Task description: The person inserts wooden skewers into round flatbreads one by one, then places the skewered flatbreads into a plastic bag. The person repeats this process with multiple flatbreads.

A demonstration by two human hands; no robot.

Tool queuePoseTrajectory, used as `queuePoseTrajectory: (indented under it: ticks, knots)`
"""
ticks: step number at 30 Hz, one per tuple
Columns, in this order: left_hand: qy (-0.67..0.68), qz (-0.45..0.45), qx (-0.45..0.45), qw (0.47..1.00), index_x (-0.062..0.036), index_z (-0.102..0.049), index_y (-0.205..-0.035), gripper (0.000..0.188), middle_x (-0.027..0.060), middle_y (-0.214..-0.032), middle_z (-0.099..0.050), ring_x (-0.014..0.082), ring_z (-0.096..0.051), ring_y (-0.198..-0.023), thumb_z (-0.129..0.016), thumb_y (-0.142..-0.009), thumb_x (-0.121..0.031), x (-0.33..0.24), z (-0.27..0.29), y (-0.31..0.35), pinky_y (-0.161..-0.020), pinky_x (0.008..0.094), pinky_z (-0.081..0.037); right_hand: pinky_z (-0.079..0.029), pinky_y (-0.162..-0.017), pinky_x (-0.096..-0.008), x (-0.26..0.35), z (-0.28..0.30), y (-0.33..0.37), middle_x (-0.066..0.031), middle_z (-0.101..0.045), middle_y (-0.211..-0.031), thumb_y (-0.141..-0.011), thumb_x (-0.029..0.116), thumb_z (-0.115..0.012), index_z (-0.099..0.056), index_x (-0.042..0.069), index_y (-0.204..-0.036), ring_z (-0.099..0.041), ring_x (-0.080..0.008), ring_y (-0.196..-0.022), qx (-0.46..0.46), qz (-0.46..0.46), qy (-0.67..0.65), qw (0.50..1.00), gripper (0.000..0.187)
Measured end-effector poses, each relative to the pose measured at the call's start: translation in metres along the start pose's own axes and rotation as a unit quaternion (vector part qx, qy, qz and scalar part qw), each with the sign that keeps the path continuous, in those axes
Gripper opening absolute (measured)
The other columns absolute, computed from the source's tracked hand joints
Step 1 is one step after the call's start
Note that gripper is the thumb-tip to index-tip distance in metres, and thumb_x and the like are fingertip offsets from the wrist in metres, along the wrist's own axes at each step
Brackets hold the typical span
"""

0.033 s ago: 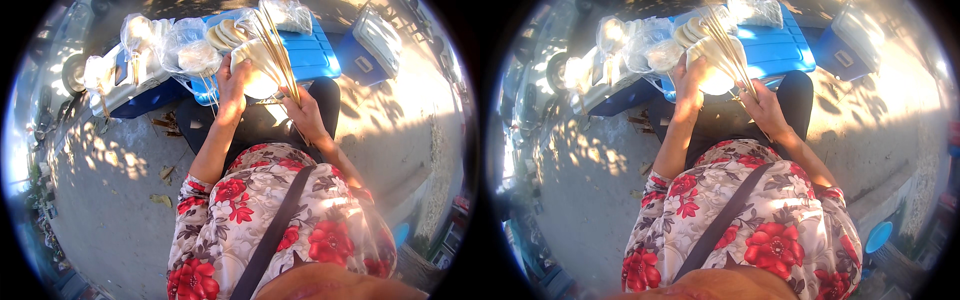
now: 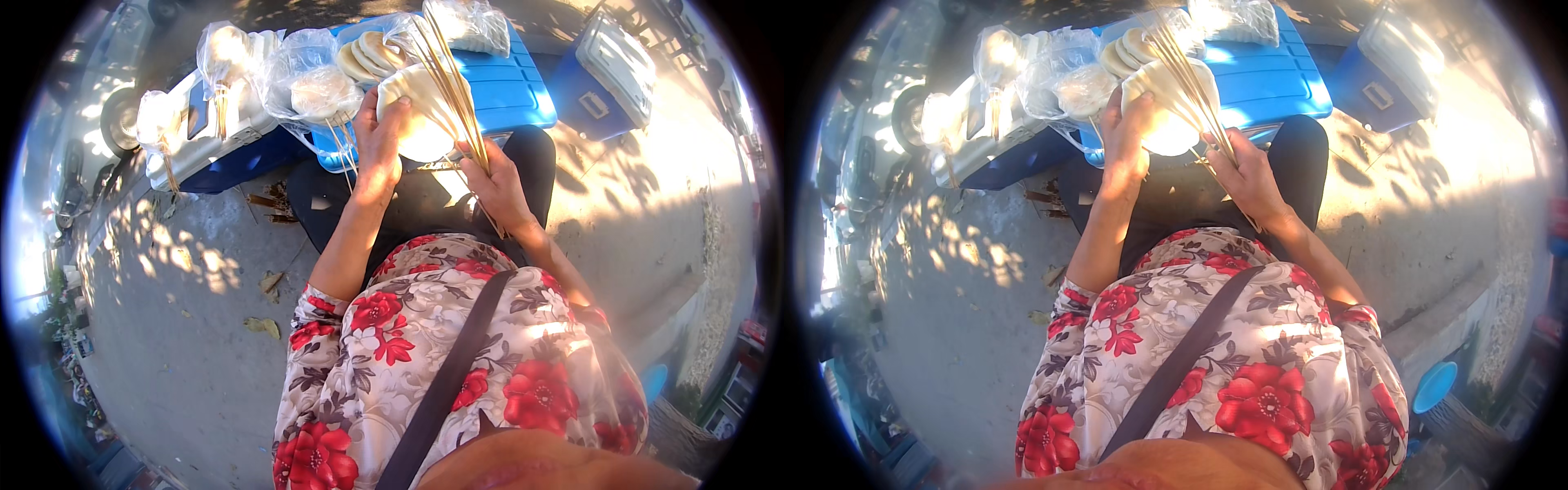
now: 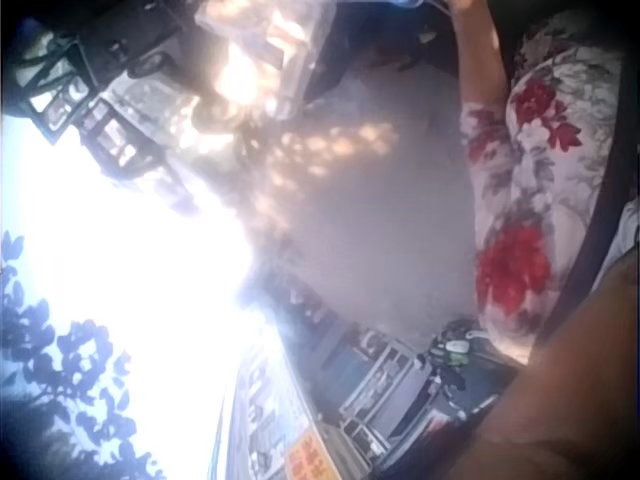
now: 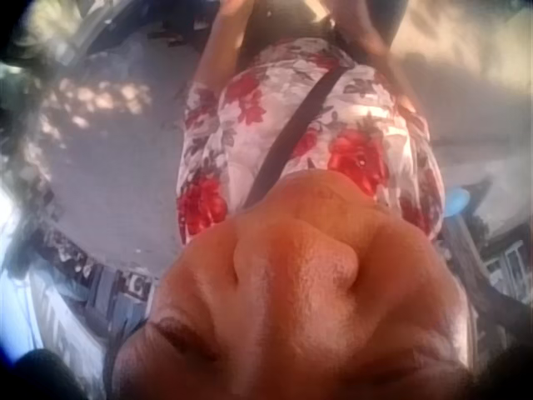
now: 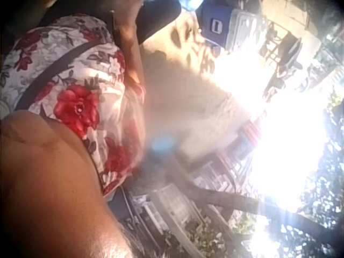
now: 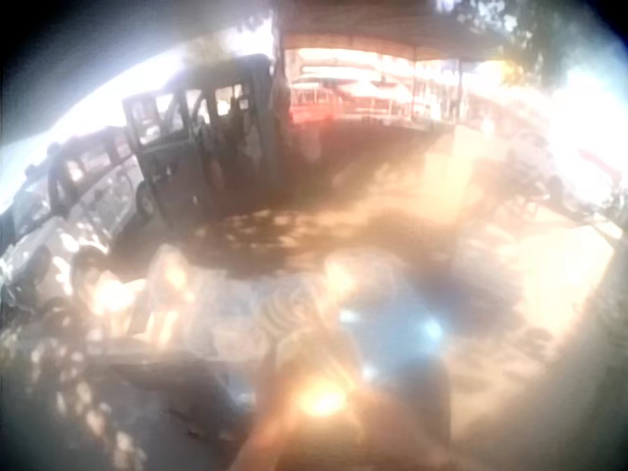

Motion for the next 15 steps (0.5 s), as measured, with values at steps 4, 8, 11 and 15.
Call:
queuePoseTrajectory:
  ticks: [4, 8, 11, 15]
  knots:
    - [0.006, 0.017, 0.016, 1.000, -0.0002, -0.047, -0.121, 0.042, 0.0078, -0.104, -0.059, 0.0149, -0.059, -0.091, -0.062, -0.081, -0.005, 0.004, 0.012, 0.003, -0.080, 0.0290, -0.050, -0.041, -0.057, -0.0257, 0.001, -0.006, -0.005, -0.0043, -0.053, -0.065, -0.092, 0.019, -0.052, -0.057, 0.001, -0.107, -0.050, -0.0082, -0.061, -0.006, 0.019, 0.039, 0.999, 0.023]
    - [0.032, -0.030, 0.004, 0.999, -0.0031, -0.040, -0.126, 0.051, 0.0079, -0.113, -0.054, 0.0162, -0.054, -0.103, -0.064, -0.081, -0.004, -0.009, 0.039, 0.033, -0.088, 0.0315, -0.046, -0.041, -0.052, -0.0271, -0.003, -0.013, -0.016, -0.0052, -0.051, -0.058, -0.094, 0.019, -0.051, -0.056, 0.002, -0.100, -0.051, -0.0109, -0.054, 0.095, 0.014, 0.062, 0.993, 0.020]
    - [-0.021, -0.142, -0.083, 0.986, -0.0042, -0.041, -0.125, 0.049, 0.0077, -0.114, -0.054, 0.0162, -0.054, -0.103, -0.063, -0.081, -0.002, -0.035, 0.081, 0.060, -0.089, 0.0318, -0.046, -0.039, -0.048, -0.0275, -0.003, -0.021, -0.036, -0.0022, -0.047, -0.055, -0.096, 0.024, -0.048, -0.055, 0.003, -0.099, -0.045, -0.0097, -0.049, 0.136, 0.049, 0.003, 0.989, 0.023]
    - [-0.091, -0.166, -0.193, 0.963, -0.0048, -0.043, -0.123, 0.049, 0.0083, -0.115, -0.053, 0.0173, -0.053, -0.104, -0.063, -0.079, 0.000, -0.095, 0.146, 0.096, -0.089, 0.0317, -0.046, -0.040, -0.052, -0.0259, 0.022, -0.053, -0.082, -0.0036, -0.053, -0.060, -0.094, 0.021, -0.053, -0.053, 0.006, -0.118, -0.049, -0.0102, -0.055, 0.141, 0.124, 0.053, 0.981, 0.029]
Point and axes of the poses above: each hand's wrist, its own y-axis away from the middle knuckle, its own z-axis out of the back of the hand, x = y × z, the point moved 2 cm from there along -y, towards the middle knuckle
